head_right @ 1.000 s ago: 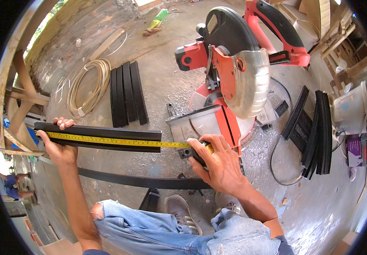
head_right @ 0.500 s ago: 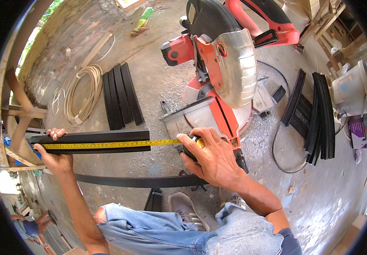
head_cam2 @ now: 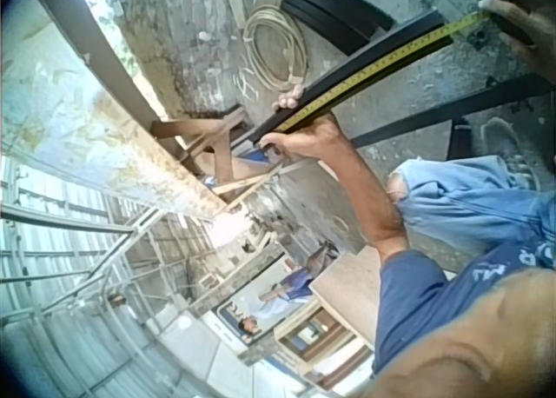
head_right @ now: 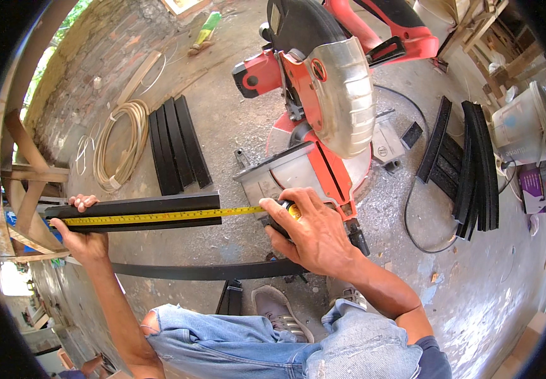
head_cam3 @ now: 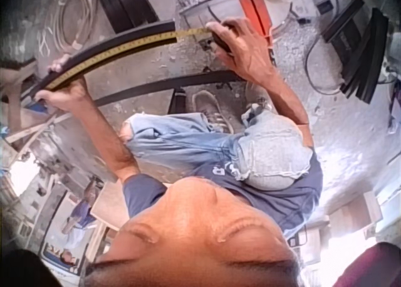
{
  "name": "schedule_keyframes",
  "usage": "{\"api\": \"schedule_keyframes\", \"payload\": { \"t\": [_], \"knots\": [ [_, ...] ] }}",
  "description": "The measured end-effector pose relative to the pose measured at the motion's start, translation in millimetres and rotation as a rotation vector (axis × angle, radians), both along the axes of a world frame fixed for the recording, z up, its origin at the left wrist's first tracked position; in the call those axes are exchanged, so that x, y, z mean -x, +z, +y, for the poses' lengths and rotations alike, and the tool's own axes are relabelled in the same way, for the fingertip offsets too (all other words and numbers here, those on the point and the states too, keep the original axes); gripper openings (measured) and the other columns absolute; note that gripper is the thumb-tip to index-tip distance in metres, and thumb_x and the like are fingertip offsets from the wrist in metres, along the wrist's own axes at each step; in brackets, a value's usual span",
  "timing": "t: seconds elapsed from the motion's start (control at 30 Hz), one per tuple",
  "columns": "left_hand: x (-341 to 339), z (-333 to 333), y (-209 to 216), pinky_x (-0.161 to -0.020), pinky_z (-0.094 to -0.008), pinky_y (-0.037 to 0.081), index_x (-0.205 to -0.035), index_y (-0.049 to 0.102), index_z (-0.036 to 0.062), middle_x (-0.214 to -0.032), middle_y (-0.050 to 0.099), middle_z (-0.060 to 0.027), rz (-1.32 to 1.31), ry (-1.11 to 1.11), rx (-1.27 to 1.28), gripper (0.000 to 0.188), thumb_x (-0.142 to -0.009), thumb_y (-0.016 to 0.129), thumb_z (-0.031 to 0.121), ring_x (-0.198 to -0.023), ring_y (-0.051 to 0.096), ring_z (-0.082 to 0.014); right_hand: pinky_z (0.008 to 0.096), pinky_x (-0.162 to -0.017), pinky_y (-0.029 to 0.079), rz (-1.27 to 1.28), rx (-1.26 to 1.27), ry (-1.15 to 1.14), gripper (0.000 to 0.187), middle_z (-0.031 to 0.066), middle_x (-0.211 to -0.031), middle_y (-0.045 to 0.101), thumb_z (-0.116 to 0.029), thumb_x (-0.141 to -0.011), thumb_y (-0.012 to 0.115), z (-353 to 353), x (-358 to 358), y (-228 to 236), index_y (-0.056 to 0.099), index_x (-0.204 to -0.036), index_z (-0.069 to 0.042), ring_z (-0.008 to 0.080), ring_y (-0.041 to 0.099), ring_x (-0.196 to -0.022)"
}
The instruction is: The person measures a black metal profile using a tape measure, marks it with a pen, and then cuts it using a miter saw.
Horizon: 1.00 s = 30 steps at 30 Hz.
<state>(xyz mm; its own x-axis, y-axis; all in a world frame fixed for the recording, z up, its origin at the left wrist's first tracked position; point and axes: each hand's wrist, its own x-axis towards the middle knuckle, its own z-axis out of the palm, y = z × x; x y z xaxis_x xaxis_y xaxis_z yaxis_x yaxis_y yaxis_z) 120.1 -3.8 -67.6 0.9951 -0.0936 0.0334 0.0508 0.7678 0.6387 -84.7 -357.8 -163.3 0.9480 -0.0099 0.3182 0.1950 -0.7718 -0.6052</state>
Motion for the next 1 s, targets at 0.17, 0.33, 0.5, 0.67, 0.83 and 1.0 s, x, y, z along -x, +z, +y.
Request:
{"api": "schedule_keyframes", "payload": {
  "t": [0.17,0.33,0.5,0.67,0.83,1.0],
  "knots": [
    [12.4,-24.0,1.9,-0.089,-0.0413,0.043,-0.114,0.049,-0.002,-0.097,0.049,-0.0116,-0.04,-0.047,-0.18,0.07,-0.09,0.061,0.063,-0.09,0.049,-0.0256,0.0422,-0.078,0.053,0.06,-0.111,-0.034,0.051,0.0152,-0.115,0.054,-0.02,-0.088,0.07,2.8,5.5,-8.3,0.053,-0.136,-0.011,0.0332,0.058,-0.103],
    [22.3,-55.8,-25.3,-0.072,-0.0345,0.05,-0.117,0.054,0.0015,-0.098,0.062,-0.0147,-0.065,-0.168,-0.656,0.054,-0.095,0.062,0.05,-0.069,0.06,-0.0248,0.0447,-0.088,0.049,0.1,-0.249,-0.04,0.052,0.0176,-0.116,0.052,-0.02,-0.09,0.067,6.0,15.6,-29.7,0.049,-0.138,-0.01,0.036,0.056,-0.105],
    [37.0,-89.3,-46.3,-0.064,-0.0288,0.051,-0.098,0.05,0.003,-0.073,0.058,-0.0037,-0.395,-0.39,-1.515,0.024,-0.089,0.072,0.007,-0.066,0.058,-0.0119,0.0451,-0.091,0.047,0.223,-0.367,-0.127,0.046,0.0185,-0.116,0.052,-0.021,-0.093,0.063,7.4,36.9,-64.1,0.049,-0.134,-0.008,0.0379,0.055,-0.107],
    [43.7,-107.7,-57.1,-0.061,-0.0268,0.052,-0.096,0.049,0.0024,-0.075,0.063,-0.0058,-0.235,-0.671,-1.535,0.027,-0.087,0.074,0.001,-0.068,0.063,-0.0106,0.0487,-0.09,0.048,0.353,-0.326,-0.209,0.047,0.0205,-0.116,0.052,-0.025,-0.092,0.064,-1.5,64.5,-106.9,0.049,-0.134,-0.007,0.0401,0.055,-0.109],
    [43.7,-114.2,-77.2,-0.057,-0.0299,0.051,-0.091,0.055,-0.0022,-0.071,0.065,-0.0079,-0.408,-0.654,-1.51,0.022,-0.089,0.075,0.008,-0.063,0.061,-0.0119,0.0496,-0.086,0.055,0.56,-0.035,-0.135,0.051,0.0213,-0.12,0.054,-0.025,-0.088,0.068,-4.8,73.2,-127.5,0.05,-0.13,-0.002,0.0405,0.056,-0.113],
    [46.9,-143.9,-83.7,-0.063,-0.0366,0.048,-0.101,0.058,-0.0025,-0.072,0.058,-0.0165,-0.583,-0.707,-1.65,0.022,-0.095,0.068,0.016,-0.064,0.058,-0.0231,0.0468,-0.086,0.054,0.634,0.064,-0.119,0.05,0.0176,-0.114,0.058,-0.028,-0.086,0.071,-0.6,65.3,-141.8,0.054,-0.124,-0.002,0.0387,0.057,-0.111]
  ]
}}
